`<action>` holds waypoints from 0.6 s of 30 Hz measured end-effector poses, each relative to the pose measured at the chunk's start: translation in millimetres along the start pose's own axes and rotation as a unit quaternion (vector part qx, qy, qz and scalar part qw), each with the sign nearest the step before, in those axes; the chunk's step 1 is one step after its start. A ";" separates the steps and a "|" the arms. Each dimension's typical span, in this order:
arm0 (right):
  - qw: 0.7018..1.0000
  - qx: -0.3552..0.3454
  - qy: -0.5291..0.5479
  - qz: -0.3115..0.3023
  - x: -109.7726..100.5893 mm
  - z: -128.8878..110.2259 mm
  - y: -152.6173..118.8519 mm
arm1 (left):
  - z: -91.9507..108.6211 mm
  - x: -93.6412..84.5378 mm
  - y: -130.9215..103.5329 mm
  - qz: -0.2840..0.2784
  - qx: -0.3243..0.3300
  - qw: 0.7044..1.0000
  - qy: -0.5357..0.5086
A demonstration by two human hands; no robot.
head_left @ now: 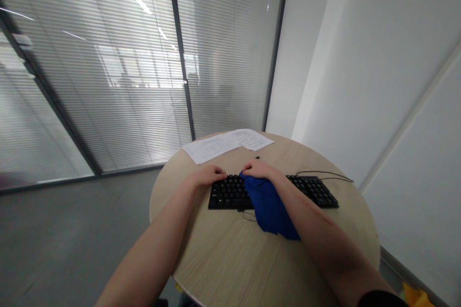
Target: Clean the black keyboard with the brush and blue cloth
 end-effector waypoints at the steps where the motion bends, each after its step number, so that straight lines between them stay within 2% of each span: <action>1: 1.000 0.001 -0.001 0.001 0.7 0.5 0.2 | 0.4 -0.1 0.1 0.000 0.005 1.000 0.004; 9: 0.998 0.033 -0.051 0.024 3.8 -3.9 -0.4 | -0.2 0.7 1.9 0.002 0.010 1.000 0.022; 18: 0.998 0.022 -0.050 0.019 5.1 -3.1 1.0 | -0.9 1.1 1.5 -0.001 0.008 1.000 0.023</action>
Point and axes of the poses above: each hand's wrist, its own y-axis towards the middle knuckle, its own x-axis out of the palm, z = x × y, the point moved 3 cm from there along y, towards the middle knuckle, and after that the axes turned 6 degrees about -y, right-handed, at the moved point
